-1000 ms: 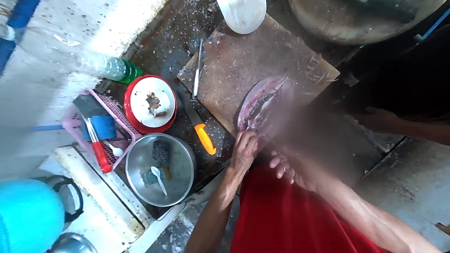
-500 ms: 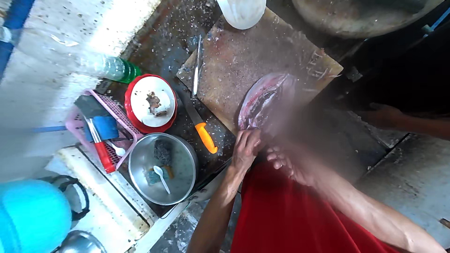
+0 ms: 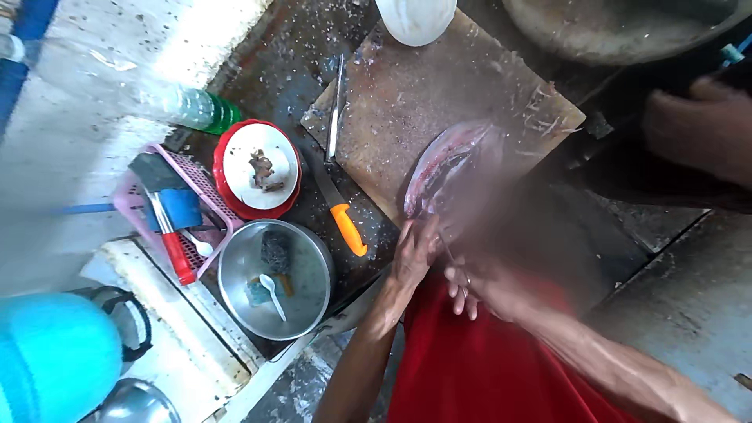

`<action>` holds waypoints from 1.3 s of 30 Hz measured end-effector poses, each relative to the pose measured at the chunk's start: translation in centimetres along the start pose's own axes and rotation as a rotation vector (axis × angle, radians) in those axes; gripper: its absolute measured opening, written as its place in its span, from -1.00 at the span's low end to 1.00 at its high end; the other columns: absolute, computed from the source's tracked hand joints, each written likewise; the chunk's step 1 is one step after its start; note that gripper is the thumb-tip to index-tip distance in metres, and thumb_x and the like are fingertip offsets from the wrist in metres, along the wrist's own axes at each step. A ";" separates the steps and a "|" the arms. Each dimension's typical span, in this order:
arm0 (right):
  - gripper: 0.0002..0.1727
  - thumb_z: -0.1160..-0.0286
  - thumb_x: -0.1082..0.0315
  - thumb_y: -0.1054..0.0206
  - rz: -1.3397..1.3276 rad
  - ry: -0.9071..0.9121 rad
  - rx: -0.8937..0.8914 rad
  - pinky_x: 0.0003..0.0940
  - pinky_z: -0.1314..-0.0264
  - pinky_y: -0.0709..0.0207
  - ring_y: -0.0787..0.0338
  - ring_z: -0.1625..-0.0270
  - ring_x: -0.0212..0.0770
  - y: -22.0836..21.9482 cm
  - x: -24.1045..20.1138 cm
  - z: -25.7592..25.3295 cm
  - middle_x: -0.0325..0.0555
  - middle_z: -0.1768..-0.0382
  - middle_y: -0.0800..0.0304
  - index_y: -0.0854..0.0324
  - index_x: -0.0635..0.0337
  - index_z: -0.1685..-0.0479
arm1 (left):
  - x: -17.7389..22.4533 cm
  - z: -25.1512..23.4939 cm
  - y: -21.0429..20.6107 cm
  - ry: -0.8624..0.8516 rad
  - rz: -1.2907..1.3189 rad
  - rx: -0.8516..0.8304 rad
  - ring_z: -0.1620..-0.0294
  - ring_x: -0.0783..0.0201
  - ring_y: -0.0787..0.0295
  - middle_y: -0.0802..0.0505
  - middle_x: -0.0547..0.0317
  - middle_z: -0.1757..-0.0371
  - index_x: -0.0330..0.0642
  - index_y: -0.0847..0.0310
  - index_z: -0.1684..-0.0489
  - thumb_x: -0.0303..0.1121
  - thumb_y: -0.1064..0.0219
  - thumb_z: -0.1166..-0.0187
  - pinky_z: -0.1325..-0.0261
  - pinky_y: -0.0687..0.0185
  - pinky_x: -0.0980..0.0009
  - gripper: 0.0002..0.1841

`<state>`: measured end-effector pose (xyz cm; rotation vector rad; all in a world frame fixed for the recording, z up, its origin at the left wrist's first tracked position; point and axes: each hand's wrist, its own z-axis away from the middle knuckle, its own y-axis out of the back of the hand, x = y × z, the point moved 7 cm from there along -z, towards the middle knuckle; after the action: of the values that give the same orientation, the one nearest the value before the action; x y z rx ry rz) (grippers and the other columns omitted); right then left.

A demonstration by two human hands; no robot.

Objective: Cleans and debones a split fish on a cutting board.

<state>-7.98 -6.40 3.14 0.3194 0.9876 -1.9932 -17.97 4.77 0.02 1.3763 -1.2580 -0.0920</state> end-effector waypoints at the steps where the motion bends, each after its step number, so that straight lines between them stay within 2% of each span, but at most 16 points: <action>1: -0.73 -0.68 0.23 -0.35 0.033 0.011 -0.004 -0.32 0.59 -0.76 -0.85 0.54 -0.16 -0.2 -0.5 0.5 -0.03 0.35 -0.85 -0.53 0.27 -0.04 | 0.0 -0.1 0.0 -0.006 -0.004 0.009 -0.11 0.08 -0.80 -0.88 -0.03 0.04 -0.29 -0.66 -0.31 -0.47 -0.36 -0.59 -0.30 -0.72 0.26 -0.66; 5: -0.73 -0.70 0.25 -0.32 0.050 0.122 0.015 -0.34 0.64 -0.73 -0.88 0.50 -0.15 0.1 -3.5 2.5 -0.01 0.29 -0.88 -0.52 0.29 -0.10 | -0.1 -0.4 0.1 -0.018 0.014 -0.036 -0.09 0.09 -0.81 -0.88 -0.02 0.04 -0.32 -0.64 -0.33 -0.39 -0.33 -0.65 -0.32 -0.72 0.24 -0.66; 7: -0.67 -0.62 0.26 -0.41 0.248 0.279 0.068 -0.39 0.59 -0.74 -0.89 0.43 -0.22 1.6 -5.8 2.9 -0.09 0.25 -0.90 -0.50 0.27 -0.16 | 0.0 -0.8 0.5 0.018 0.021 -0.033 -0.10 0.08 -0.81 -0.88 -0.03 0.02 -0.29 -0.68 -0.27 -0.35 -0.37 -0.62 -0.33 -0.71 0.23 -0.67; 9: -0.49 -0.50 0.09 -0.50 0.548 0.443 0.198 -0.37 0.30 -0.79 -0.86 0.28 -0.34 5.3 -8.2 1.9 -0.21 0.17 -0.89 -0.56 0.26 -0.26 | -0.4 -1.2 1.7 0.209 0.047 0.042 -0.14 0.03 -0.82 -0.87 -0.16 -0.04 -0.37 -0.69 -0.22 -0.36 -0.45 -0.47 -0.30 -0.72 0.18 -0.61; 10: -0.45 -0.48 0.08 -0.49 0.548 0.474 0.284 -0.31 0.21 -0.81 -0.88 0.21 -0.29 7.9 -8.9 0.8 -0.13 0.12 -0.90 -0.58 0.30 -0.29 | -0.9 -0.9 2.6 0.376 0.068 0.080 -0.17 0.00 -0.80 -0.83 -0.26 -0.12 -0.46 -0.63 -0.30 -0.36 -0.47 -0.45 -0.28 -0.73 0.15 -0.53; 12: -0.55 -0.65 0.19 -0.35 0.250 0.383 0.434 -0.28 0.35 -0.76 -0.91 0.23 -0.12 12.6 -8.7 -0.7 0.08 0.08 -0.90 -0.49 0.35 -0.32 | -2.4 0.4 3.8 0.706 0.104 0.119 -0.12 0.08 -0.77 -0.77 -0.22 -0.20 -0.43 -0.44 -0.51 -0.31 -0.42 -0.53 -0.19 -0.73 0.16 -0.41; 13: -0.57 -0.72 0.20 -0.28 0.180 0.354 0.463 -0.26 0.43 -0.75 -0.90 0.29 -0.08 13.5 -9.0 -0.4 0.09 0.10 -0.90 -0.45 0.34 -0.34 | -2.9 0.8 3.9 0.811 0.131 0.126 -0.08 0.11 -0.79 -0.79 -0.18 -0.18 -0.41 -0.41 -0.54 -0.30 -0.41 -0.55 -0.16 -0.74 0.16 -0.40; 17: -0.51 -0.59 0.23 -0.40 0.367 0.330 0.281 -0.32 0.49 -0.74 -0.87 0.38 -0.17 13.0 -9.4 1.5 -0.04 0.20 -0.87 -0.44 0.34 -0.34 | -1.7 0.1 3.0 0.978 0.172 0.050 -0.10 0.03 -0.83 -0.82 -0.22 -0.16 -0.42 -0.44 -0.52 -0.29 -0.42 -0.56 -0.25 -0.72 0.06 -0.41; 20: -0.56 -0.59 0.23 -0.43 0.325 0.281 0.401 -0.31 0.54 -0.70 -0.83 0.46 -0.17 16.2 -8.4 0.5 0.02 0.26 -0.85 -0.49 0.37 -0.26 | -1.1 -1.5 2.1 1.092 0.145 -0.024 -0.24 -0.08 -0.77 -0.79 -0.26 -0.24 -0.37 -0.41 -0.57 -0.14 -0.45 -0.55 -0.39 -0.61 -0.07 -0.33; 23: -0.61 -0.63 0.24 -0.37 0.314 0.303 0.335 -0.31 0.55 -0.71 -0.83 0.46 -0.15 16.1 -8.7 2.1 0.03 0.27 -0.85 -0.50 0.36 -0.21 | -0.6 -2.1 -0.3 1.224 0.362 0.059 0.02 0.04 -0.90 -0.82 -0.20 -0.15 -0.31 -0.42 -0.53 -0.18 -0.46 -0.55 -0.03 -0.87 0.04 -0.38; 25: -0.58 -0.59 0.25 -0.40 0.355 0.326 0.294 -0.27 0.50 -0.75 -0.86 0.41 -0.11 16.3 -9.1 3.2 0.04 0.23 -0.86 -0.50 0.35 -0.26 | 0.4 -2.9 -1.2 1.225 0.573 0.276 0.00 0.00 -0.89 -0.77 -0.25 -0.24 -0.31 -0.36 -0.60 -0.35 -0.41 -0.59 0.07 -0.91 0.01 -0.41; 27: -0.60 -0.61 0.29 -0.36 0.325 0.360 0.317 -0.25 0.49 -0.76 -0.87 0.40 -0.08 17.7 -9.2 3.9 0.08 0.22 -0.86 -0.49 0.37 -0.28 | 1.4 -3.9 -0.3 1.134 0.449 0.364 -0.08 0.05 -0.84 -0.79 -0.23 -0.20 -0.38 -0.49 -0.47 -0.39 -0.35 -0.58 -0.09 -0.82 0.03 -0.51; 31: -0.67 -0.72 0.28 -0.24 0.224 0.361 0.357 -0.31 0.55 -0.72 -0.86 0.45 -0.12 21.6 -9.3 5.0 0.10 0.25 -0.88 -0.48 0.37 -0.24 | 7.4 -8.9 4.3 0.817 0.109 0.254 -0.16 0.15 -0.83 -0.87 -0.13 -0.10 -0.36 -0.66 -0.30 -0.36 -0.31 -0.62 -0.35 -0.68 0.13 -0.64; 34: -0.68 -0.72 0.28 -0.26 0.230 0.351 0.370 -0.31 0.54 -0.74 -0.87 0.46 -0.12 23.7 -9.8 5.9 0.10 0.27 -0.88 -0.49 0.37 -0.19 | 11.9 -13.4 7.6 0.680 0.048 0.111 -0.22 0.08 -0.78 -0.85 -0.13 -0.12 -0.31 -0.68 -0.28 -0.30 -0.30 -0.62 -0.41 -0.57 0.00 -0.63; 37: -0.67 -0.69 0.27 -0.28 0.261 0.345 0.393 -0.28 0.54 -0.74 -0.87 0.46 -0.12 25.0 -10.2 6.8 0.09 0.28 -0.88 -0.51 0.37 -0.19 | 13.7 -17.3 10.8 0.611 0.149 -0.022 0.16 0.20 -0.80 -0.86 0.01 0.14 -0.25 -0.70 -0.20 -0.34 -0.30 -0.63 -0.03 -0.73 0.08 -0.71; 39: -0.68 -0.70 0.29 -0.26 0.275 0.343 0.408 -0.29 0.53 -0.74 -0.87 0.45 -0.11 25.3 -10.5 7.4 0.10 0.27 -0.88 -0.50 0.37 -0.20 | 12.9 -19.8 12.2 0.558 0.281 -0.139 0.27 0.27 -0.78 -0.85 0.05 0.23 -0.28 -0.71 -0.09 -0.47 -0.31 -0.61 0.08 -0.74 0.17 -0.80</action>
<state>19.35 -13.59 0.48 0.9937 0.6832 -1.9064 -6.21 12.62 22.53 0.9968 -0.9361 0.3700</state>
